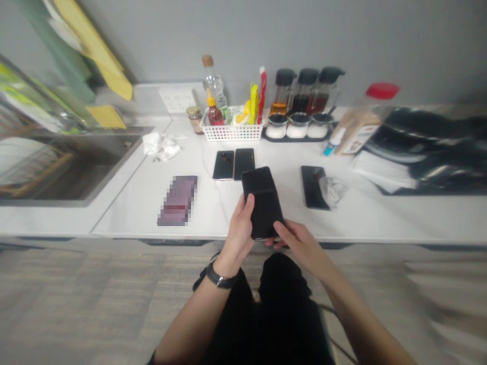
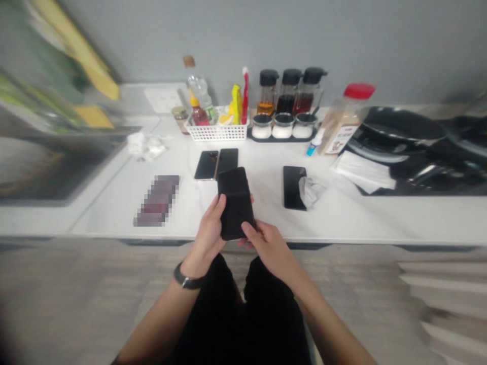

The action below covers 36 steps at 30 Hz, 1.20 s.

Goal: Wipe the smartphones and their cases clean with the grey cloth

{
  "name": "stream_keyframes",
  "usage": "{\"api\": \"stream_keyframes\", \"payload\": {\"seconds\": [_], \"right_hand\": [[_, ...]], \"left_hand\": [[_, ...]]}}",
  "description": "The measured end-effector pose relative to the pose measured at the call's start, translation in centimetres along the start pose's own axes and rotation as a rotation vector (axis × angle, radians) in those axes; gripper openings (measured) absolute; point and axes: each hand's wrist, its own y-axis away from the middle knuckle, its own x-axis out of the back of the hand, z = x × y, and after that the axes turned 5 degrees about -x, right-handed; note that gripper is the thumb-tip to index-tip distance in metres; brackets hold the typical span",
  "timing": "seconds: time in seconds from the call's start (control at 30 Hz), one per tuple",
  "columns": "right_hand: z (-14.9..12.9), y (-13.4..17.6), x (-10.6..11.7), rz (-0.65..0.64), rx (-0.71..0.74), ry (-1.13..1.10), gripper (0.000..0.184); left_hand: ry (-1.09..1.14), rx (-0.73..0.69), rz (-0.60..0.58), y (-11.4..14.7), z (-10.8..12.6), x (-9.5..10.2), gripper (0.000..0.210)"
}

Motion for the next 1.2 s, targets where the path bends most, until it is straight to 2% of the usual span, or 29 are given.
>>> {"api": "stream_keyframes", "payload": {"seconds": [0.03,0.1,0.23,0.3,0.43,0.53,0.67,0.73,0.8,0.83,0.9,0.93,0.97,1.03,1.1,1.2], "right_hand": [[0.1,0.1,-0.1,-0.046,-0.016,-0.063,0.059],[0.4,-0.1,-0.4,-0.043,-0.027,-0.131,0.063],[1.1,-0.6,-1.4,0.099,-0.050,-0.154,0.067],[1.5,-0.6,-2.0,0.146,-0.055,-0.254,0.066],[1.5,-0.4,-2.6,0.102,-0.037,-0.442,0.064],[1.6,-0.5,-3.0,0.105,-0.020,-0.443,0.064],[1.5,-0.2,-3.1,0.148,0.018,-0.368,0.066],[1.2,0.0,-1.6,0.091,0.047,-0.250,0.061],[0.7,0.0,1.6,0.130,0.115,-0.026,0.048],[0.6,-0.3,3.7,0.287,0.188,0.133,0.039],[0.8,-1.2,8.4,0.675,0.368,0.458,0.031],[1.0,-1.8,10.7,0.769,0.401,0.606,0.033],[1.4,-2.5,12.7,0.817,0.402,0.718,0.038],[2.2,-3.5,15.4,0.756,0.363,0.790,0.038],[2.4,-4.1,16.2,0.735,0.377,0.785,0.034],[0.9,-4.5,13.9,0.876,0.531,0.766,0.029]], "left_hand": [[0.010,0.022,-0.052,0.2,0.1,-0.1,0.044],[0.005,0.012,-0.118,0.4,-0.2,0.0,0.049],[-0.092,-0.145,-0.080,0.8,-1.5,0.2,0.055],[-0.090,-0.171,-0.064,0.9,-1.7,0.0,0.059],[0.056,-0.110,-0.133,1.0,-1.2,-0.8,0.076],[0.093,-0.035,-0.178,1.0,-1.0,-1.3,0.080],[0.086,-0.034,-0.172,0.9,-1.1,-1.4,0.091],[0.126,-0.008,-0.186,0.5,-0.7,-1.2,0.086],[0.196,0.037,-0.160,-0.5,0.0,-1.0,0.067],[0.238,0.065,-0.132,-1.1,0.5,-1.0,0.060],[0.315,0.120,-0.079,-2.4,1.1,-0.9,0.063],[0.342,0.144,-0.050,-2.9,1.3,-0.9,0.066],[0.363,0.165,-0.022,-3.2,1.2,-0.9,0.068],[0.388,0.208,0.031,-3.6,0.7,-0.8,0.067],[0.400,0.245,0.047,-3.4,-0.2,-0.7,0.066],[0.397,0.268,-0.002,-3.1,-1.4,-0.4,0.066]]}}
